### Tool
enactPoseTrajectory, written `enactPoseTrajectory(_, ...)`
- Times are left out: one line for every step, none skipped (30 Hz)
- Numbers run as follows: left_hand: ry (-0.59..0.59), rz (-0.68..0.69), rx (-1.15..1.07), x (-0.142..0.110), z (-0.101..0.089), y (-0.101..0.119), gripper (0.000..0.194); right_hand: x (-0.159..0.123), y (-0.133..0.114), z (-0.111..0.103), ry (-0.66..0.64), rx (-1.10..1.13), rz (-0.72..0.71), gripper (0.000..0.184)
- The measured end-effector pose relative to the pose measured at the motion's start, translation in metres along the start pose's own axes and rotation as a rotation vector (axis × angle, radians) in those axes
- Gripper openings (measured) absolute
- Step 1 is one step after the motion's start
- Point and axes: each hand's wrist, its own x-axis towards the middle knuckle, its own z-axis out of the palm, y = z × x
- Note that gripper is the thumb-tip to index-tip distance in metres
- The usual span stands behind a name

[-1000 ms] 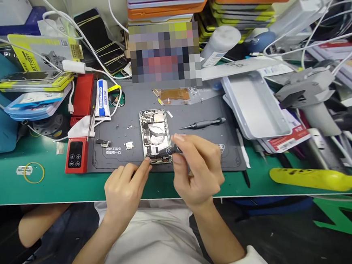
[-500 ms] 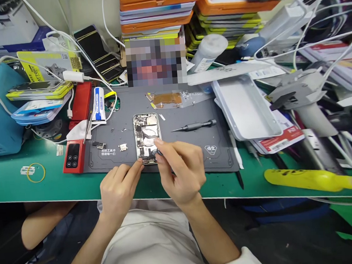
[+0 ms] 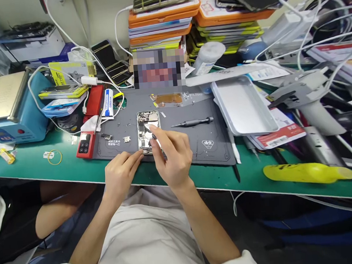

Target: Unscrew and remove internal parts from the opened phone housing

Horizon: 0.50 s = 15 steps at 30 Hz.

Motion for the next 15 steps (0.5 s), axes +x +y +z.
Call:
enactPoseTrajectory(0.004,-0.025,-0.042,0.0,-0.001,0.001,0.025,0.0,0.0,0.0,-0.002,0.005,-0.004,0.047)
enactPoseTrajectory(0.014,-0.055,-0.087,-0.001,-0.003,0.001,0.026,-0.001,0.0,0.0,-0.004,0.007,-0.008,0.047)
enactPoseTrajectory(0.032,-0.092,-0.132,-0.001,-0.005,0.001,0.027,-0.001,0.0,0.0,-0.005,0.009,-0.013,0.046)
enactPoseTrajectory(0.055,-0.136,-0.177,-0.002,-0.007,0.001,0.029,-0.001,0.0,0.0,-0.003,0.01,-0.019,0.046)
enactPoseTrajectory(0.082,-0.184,-0.222,-0.002,-0.009,0.001,0.032,-0.001,-0.001,0.0,-0.001,0.011,-0.025,0.045)
enactPoseTrajectory(0.109,-0.233,-0.268,-0.003,-0.011,0.001,0.034,-0.001,-0.001,0.0,0.002,0.011,-0.032,0.044)
enactPoseTrajectory(0.131,-0.279,-0.316,-0.003,-0.013,0.0,0.037,-0.001,-0.001,0.0,0.005,0.012,-0.039,0.044)
enactPoseTrajectory(0.148,-0.321,-0.366,-0.004,-0.015,0.0,0.04,-0.001,-0.002,-0.001,0.006,0.014,-0.043,0.043)
enactPoseTrajectory(0.158,-0.356,-0.415,-0.004,-0.017,-0.001,0.042,-0.001,-0.002,-0.001,0.005,0.015,-0.045,0.043)
enactPoseTrajectory(0.163,-0.385,-0.462,-0.004,-0.019,-0.001,0.044,-0.001,-0.002,-0.001,0.003,0.013,-0.045,0.044)
enactPoseTrajectory(0.163,-0.41,-0.504,-0.003,-0.02,-0.001,0.046,-0.002,-0.002,-0.001,0.001,0.009,-0.044,0.045)
enactPoseTrajectory(0.159,-0.431,-0.542,-0.003,-0.022,-0.001,0.047,-0.002,-0.001,-0.001,-0.003,0.004,-0.044,0.047)
enactPoseTrajectory(0.149,-0.45,-0.576,-0.002,-0.023,-0.001,0.049,-0.003,-0.001,-0.001,-0.007,-0.002,-0.047,0.049)
enactPoseTrajectory(0.134,-0.467,-0.605,-0.001,-0.024,0.0,0.049,-0.004,-0.001,-0.001,-0.011,-0.008,-0.052,0.052)
enactPoseTrajectory(0.113,-0.483,-0.631,0.0,-0.025,0.0,0.05,-0.004,0.0,-0.001,-0.016,-0.012,-0.059,0.056)
